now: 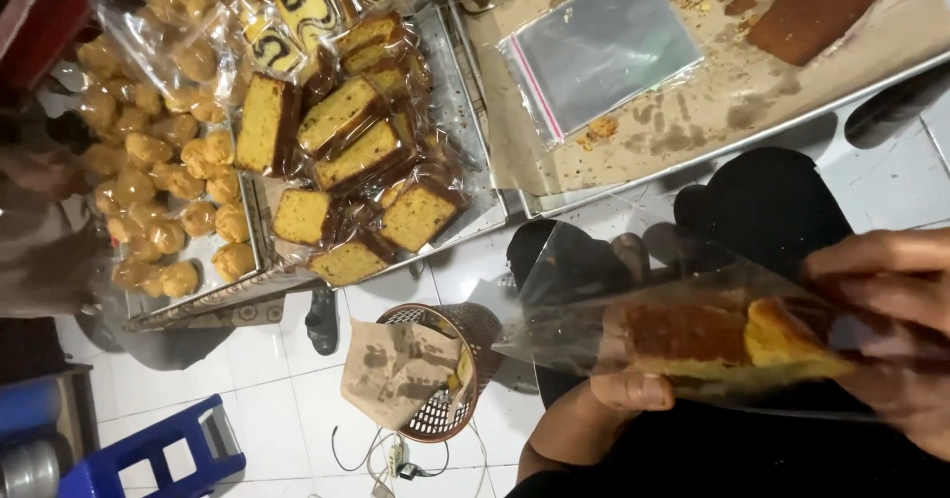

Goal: Wrapping individual slices of cake into plastic bags for retail sale.

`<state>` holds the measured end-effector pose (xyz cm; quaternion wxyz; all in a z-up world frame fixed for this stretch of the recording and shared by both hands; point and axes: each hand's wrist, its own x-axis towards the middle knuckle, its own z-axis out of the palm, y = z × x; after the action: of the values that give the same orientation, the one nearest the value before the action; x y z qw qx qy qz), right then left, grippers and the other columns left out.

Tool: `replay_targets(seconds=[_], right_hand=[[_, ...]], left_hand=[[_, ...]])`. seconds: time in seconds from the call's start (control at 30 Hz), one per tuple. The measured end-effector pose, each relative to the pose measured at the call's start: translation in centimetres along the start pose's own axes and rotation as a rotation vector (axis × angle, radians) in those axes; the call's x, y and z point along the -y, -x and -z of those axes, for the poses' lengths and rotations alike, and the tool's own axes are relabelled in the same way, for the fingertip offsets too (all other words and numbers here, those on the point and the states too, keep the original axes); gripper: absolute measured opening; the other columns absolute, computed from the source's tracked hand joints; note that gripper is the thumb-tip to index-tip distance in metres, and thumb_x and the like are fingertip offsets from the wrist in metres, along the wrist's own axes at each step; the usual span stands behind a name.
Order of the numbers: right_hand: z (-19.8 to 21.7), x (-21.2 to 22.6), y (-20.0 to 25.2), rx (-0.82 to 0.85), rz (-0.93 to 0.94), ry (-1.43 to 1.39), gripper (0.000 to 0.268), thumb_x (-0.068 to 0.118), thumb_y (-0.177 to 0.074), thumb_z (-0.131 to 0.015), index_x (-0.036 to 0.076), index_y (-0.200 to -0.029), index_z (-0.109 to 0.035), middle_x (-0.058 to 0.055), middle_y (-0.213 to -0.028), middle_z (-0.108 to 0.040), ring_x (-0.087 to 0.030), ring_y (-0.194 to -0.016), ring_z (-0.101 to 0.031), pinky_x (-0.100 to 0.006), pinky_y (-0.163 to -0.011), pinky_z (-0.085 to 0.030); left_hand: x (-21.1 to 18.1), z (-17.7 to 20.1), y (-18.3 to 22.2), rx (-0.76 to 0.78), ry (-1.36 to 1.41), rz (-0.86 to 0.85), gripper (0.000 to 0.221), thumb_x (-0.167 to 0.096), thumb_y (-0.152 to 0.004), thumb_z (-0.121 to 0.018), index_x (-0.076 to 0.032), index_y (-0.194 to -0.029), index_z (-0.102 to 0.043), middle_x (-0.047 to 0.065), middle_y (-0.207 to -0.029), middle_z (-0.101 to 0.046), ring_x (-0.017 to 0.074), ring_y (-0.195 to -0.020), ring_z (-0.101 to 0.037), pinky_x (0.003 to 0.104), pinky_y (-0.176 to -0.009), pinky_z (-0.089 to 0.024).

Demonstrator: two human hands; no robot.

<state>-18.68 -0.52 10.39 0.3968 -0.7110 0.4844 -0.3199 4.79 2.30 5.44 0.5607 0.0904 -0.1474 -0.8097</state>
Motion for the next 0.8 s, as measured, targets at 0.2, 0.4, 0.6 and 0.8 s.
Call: replay_targets(seconds=[0.2, 0.4, 0.6, 0.8], right_hand=[[-2.4, -5.3, 2.4, -0.174, 0.191, -0.239, 0.045, 0.005, -0.072, -0.066, 0.016, -0.114, -0.053, -0.013, -0.136, -0.046, -0.026, -0.108, -0.061, -0.036, -0.090, -0.061], [-0.6, -3.2, -0.9, -0.202, 0.264, 0.006, 0.038, -0.008, -0.085, -0.066, 0.006, -0.119, -0.055, -0.026, -0.137, -0.048, -0.035, -0.109, -0.065, -0.035, -0.082, -0.056], [2.0, 0.3, -5.0, -0.194, 0.631, 0.382, 0.038, -0.004, -0.083, -0.085, 0.005, -0.117, -0.071, -0.038, -0.139, -0.047, -0.047, -0.116, -0.060, -0.048, -0.087, -0.054], [2.7, 0.4, -5.5, -0.176, 0.508, 0.289, 0.057, 0.000, -0.078, -0.081, 0.002, -0.130, -0.057, -0.034, -0.140, -0.046, -0.047, -0.124, -0.057, -0.056, -0.108, -0.054]], left_hand=[[0.0, 0.2, -0.3, 0.019, -0.062, -0.086, 0.087, -0.016, -0.079, -0.076, -0.013, -0.156, -0.035, 0.016, -0.151, -0.052, 0.0305, -0.137, -0.056, 0.046, -0.123, -0.047], [-1.1, -1.0, -1.6, 0.019, 0.598, 0.158, 0.067, -0.034, -0.103, -0.052, 0.006, -0.155, -0.044, 0.033, -0.133, -0.063, 0.0348, -0.081, -0.064, 0.031, -0.051, -0.049], [-1.4, -1.9, -2.2, -0.077, 0.540, 0.134, 0.075, -0.031, -0.099, -0.053, 0.007, -0.162, -0.035, 0.033, -0.143, -0.056, 0.0458, -0.117, -0.068, 0.048, -0.090, -0.064], [-1.3, -2.0, -1.6, -0.217, 0.176, -0.075, 0.044, -0.023, -0.100, -0.052, 0.000, -0.138, -0.056, 0.014, -0.131, -0.065, 0.0215, -0.114, -0.062, 0.033, -0.103, -0.050]])
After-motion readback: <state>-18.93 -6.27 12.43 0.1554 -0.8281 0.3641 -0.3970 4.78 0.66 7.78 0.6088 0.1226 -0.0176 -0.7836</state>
